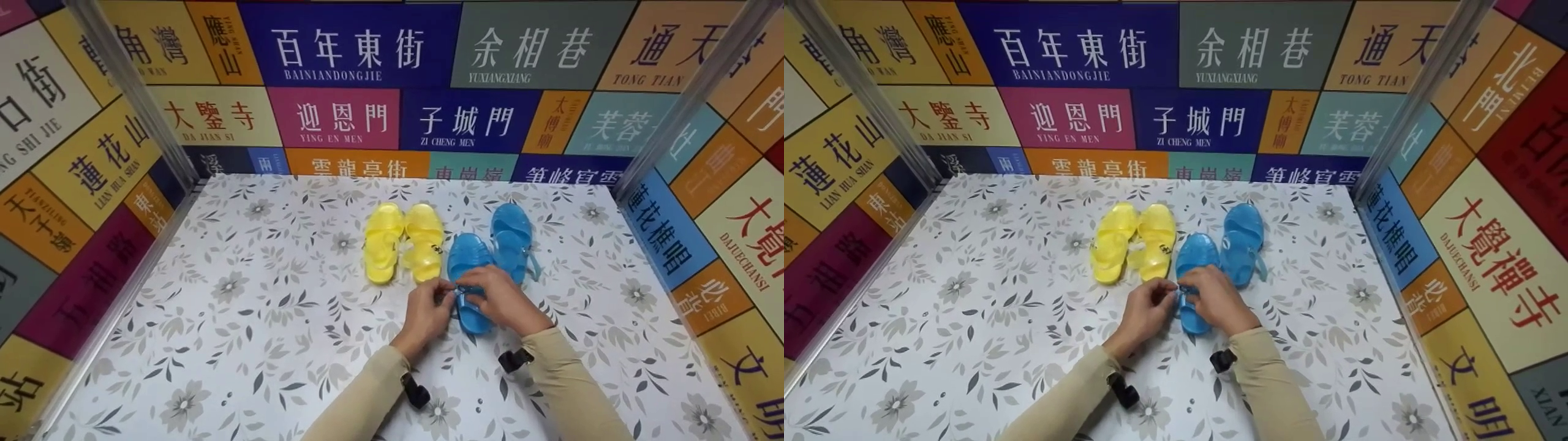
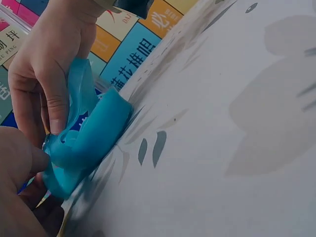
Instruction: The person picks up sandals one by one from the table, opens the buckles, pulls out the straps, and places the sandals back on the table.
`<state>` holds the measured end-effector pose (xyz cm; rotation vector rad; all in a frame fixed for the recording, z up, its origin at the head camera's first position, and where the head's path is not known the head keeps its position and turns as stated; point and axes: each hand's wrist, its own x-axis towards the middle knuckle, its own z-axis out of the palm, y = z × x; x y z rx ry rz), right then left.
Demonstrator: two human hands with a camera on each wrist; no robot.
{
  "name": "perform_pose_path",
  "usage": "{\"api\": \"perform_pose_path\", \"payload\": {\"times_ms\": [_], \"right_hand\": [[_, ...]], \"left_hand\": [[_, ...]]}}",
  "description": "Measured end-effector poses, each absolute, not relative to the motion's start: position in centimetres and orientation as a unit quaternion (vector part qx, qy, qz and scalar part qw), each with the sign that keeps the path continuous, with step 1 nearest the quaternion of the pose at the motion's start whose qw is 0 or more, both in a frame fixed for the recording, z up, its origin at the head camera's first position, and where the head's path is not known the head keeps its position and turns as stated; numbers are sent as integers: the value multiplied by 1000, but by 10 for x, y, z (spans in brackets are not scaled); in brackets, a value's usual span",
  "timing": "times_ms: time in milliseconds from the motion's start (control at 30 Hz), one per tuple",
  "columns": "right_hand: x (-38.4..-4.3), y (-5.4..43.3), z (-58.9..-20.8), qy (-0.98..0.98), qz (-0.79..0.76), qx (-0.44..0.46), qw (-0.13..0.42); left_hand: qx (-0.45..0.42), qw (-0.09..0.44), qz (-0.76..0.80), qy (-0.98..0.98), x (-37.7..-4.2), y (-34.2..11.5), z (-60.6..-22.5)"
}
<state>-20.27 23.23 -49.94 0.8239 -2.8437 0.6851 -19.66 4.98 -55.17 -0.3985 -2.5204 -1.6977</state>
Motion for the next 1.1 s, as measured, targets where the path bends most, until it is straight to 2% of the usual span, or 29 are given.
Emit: {"api": "perform_pose_path", "payload": {"times_ms": [333, 567, 667, 933, 1100], "right_hand": [[-204, 231, -498, -936, 239, 256, 35], [-206, 234, -500, -928, 248, 273, 55], [-206, 235, -501, -927, 250, 272, 62], [-206, 239, -505, -932, 262, 249, 35], [-204, 238, -511, -923, 293, 243, 49]], "left_hand": [[-141, 56, -569, -808, -198, 46, -550], [-141, 66, -561, -813, -198, 45, -549], [-138, 57, -562, -814, -199, 45, -547], [-128, 25, -562, -817, -201, 45, -545], [-127, 3, -575, -809, -201, 44, -543]]}}
